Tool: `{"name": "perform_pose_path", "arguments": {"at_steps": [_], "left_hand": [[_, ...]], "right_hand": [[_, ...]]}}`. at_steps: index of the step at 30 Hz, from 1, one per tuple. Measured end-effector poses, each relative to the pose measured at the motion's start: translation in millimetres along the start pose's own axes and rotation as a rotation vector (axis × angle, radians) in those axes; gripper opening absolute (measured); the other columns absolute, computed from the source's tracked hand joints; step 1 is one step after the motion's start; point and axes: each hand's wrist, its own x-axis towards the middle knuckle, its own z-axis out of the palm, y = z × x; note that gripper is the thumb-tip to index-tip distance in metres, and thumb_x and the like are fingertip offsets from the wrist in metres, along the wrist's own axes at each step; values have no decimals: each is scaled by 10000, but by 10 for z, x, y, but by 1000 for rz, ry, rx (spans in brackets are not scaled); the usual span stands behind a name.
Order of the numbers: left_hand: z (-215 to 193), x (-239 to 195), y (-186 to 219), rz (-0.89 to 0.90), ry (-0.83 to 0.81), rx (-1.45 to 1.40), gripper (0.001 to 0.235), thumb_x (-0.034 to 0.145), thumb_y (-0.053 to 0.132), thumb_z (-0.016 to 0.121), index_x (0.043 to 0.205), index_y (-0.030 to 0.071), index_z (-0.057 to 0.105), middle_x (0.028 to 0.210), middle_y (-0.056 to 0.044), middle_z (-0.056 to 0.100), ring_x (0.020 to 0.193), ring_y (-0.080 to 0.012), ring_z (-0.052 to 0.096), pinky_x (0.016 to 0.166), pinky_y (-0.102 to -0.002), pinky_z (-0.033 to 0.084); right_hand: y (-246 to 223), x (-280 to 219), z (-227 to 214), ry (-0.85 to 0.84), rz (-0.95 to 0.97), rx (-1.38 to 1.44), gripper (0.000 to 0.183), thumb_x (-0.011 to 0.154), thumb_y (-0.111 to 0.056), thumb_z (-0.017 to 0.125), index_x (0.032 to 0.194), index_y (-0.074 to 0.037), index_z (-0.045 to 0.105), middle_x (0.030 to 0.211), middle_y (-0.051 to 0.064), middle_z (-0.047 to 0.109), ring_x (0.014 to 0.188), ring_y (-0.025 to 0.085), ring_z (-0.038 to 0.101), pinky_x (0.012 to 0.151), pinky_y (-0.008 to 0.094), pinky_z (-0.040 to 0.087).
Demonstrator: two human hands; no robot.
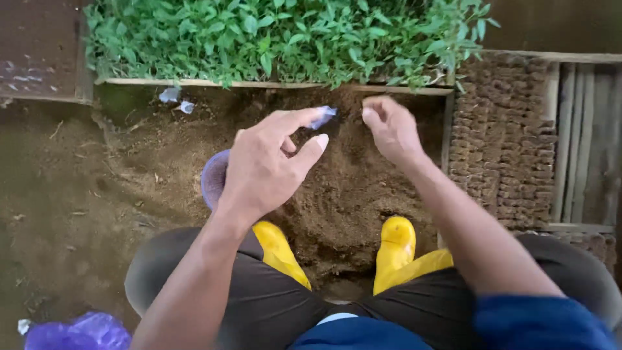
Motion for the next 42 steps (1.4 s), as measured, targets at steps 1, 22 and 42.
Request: {"name": "perform_pose_path", "arguments": {"at_steps": [1,22,42], "left_hand": [[-19,3,-81,51,70,223,315,930,347,696,1240,287,712,1141,19,741,744,-178,710,704,-343,512],[-209,85,-265,198,152,423,422,982,264,706,1361,96,630,1284,-76,725,944,-150,734,606,-304,502],[459,-125,-280,421,-27,819,350,975,329,621,1295,188,642,1250,-141,571,792,-265,697,692,-393,487]], "right_hand": [[415,91,180,-27,119,-88,377,984,-383,675,1277,-148,702,1099,163,739,1056,340,699,895,486,547],[1289,-896,1882,-289,-354,-764,606,954,-398,654,1455,-92,502,1519,209,474,1425,428,414,1140,561,383],[-1142,-275,-666,-197,572,696,334,959,-404,624,973,-79,700,724,134,637,445,135,509,329,192,247]]}}
